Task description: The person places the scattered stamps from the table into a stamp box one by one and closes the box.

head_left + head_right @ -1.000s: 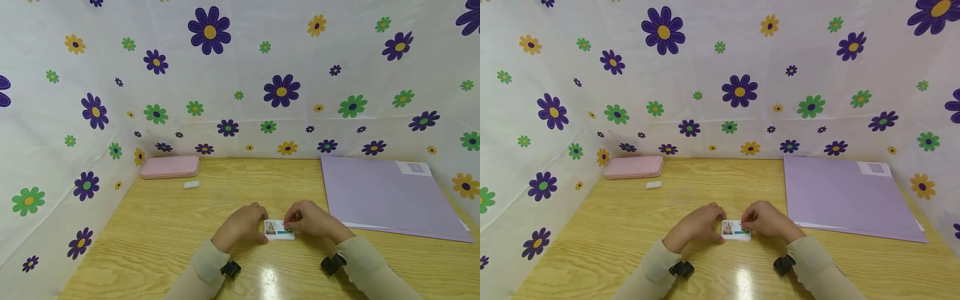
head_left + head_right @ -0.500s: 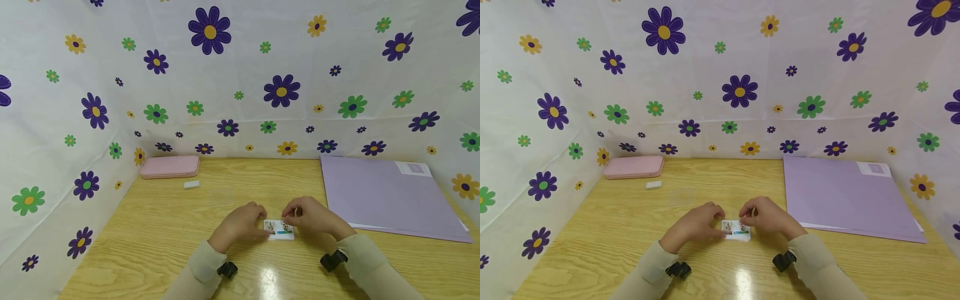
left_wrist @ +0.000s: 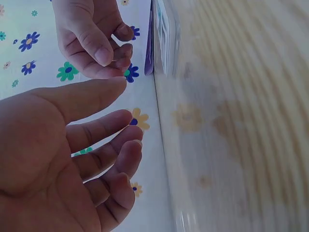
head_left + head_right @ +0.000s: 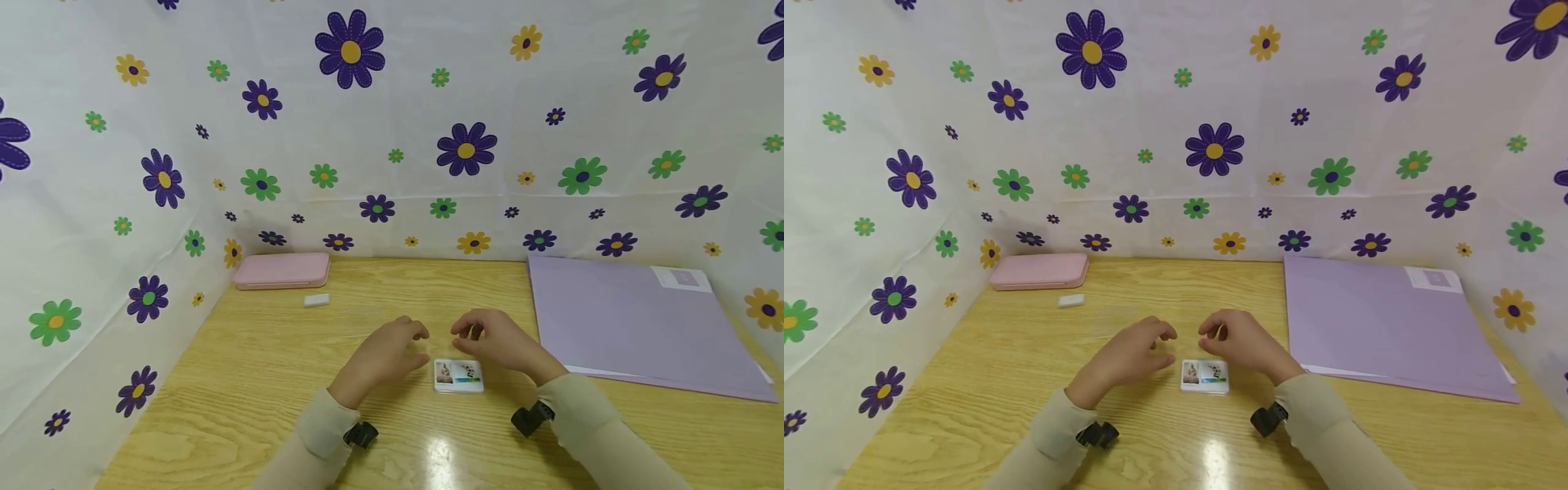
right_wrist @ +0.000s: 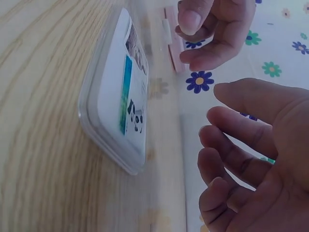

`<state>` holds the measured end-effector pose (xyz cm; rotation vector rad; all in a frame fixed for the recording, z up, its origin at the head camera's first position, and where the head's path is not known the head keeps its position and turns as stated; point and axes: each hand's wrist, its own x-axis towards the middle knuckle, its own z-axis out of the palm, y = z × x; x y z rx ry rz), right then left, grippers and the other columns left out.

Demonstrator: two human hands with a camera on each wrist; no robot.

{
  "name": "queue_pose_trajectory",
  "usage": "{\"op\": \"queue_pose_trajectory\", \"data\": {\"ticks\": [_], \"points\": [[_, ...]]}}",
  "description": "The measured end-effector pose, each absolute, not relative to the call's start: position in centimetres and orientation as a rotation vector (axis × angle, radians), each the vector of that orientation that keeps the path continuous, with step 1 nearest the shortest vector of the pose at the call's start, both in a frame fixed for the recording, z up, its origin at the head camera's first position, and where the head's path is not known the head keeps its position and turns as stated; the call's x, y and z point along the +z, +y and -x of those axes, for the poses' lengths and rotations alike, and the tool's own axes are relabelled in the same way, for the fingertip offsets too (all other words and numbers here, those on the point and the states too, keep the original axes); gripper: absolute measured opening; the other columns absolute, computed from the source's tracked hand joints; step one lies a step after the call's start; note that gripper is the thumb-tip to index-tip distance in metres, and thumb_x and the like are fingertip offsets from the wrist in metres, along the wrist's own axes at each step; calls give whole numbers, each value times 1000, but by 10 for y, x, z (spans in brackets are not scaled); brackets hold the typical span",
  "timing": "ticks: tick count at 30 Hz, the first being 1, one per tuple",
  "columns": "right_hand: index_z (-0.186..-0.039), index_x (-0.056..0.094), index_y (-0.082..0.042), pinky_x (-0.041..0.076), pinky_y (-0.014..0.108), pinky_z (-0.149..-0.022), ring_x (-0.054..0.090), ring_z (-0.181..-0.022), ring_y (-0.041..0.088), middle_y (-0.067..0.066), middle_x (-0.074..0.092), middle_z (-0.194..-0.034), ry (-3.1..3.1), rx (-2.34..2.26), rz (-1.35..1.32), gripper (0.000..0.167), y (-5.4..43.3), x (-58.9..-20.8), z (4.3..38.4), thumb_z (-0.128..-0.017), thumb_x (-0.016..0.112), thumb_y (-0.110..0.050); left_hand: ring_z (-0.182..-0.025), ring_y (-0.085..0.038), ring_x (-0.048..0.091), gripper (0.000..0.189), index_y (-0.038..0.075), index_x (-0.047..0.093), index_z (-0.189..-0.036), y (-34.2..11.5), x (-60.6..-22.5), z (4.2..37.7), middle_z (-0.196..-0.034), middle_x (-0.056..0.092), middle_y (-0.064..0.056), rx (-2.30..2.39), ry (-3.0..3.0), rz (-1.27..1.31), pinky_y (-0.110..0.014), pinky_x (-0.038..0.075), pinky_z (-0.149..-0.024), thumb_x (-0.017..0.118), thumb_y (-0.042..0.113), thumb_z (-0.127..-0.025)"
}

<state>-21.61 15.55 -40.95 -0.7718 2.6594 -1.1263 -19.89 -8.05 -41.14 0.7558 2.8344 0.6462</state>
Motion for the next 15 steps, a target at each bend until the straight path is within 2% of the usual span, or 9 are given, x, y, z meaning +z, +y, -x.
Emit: {"op": "queue_pose_trajectory", "data": {"ticks": [9, 15], "points": [[-114, 69, -4, 48, 36, -77, 55, -91, 20, 7, 66, -106, 2671, -1089, 789, 27, 140, -407, 224, -91, 73, -18, -99, -20, 60, 44, 11, 60, -129, -102, -406, 204, -122, 59, -6, 676, 2865, -722, -38, 51, -86, 72, 32, -92], [-123, 65, -3, 48, 38, -81, 55, -96, 23, 11, 63, -116, 2664, -1060, 778, 37, 127, -406, 232, -90, 74, -18, -111, -26, 57, 50, 10, 58, -132, -115, -404, 208, -128, 56, -7, 655, 2886, -654, -43, 48, -93, 74, 34, -90]]}}
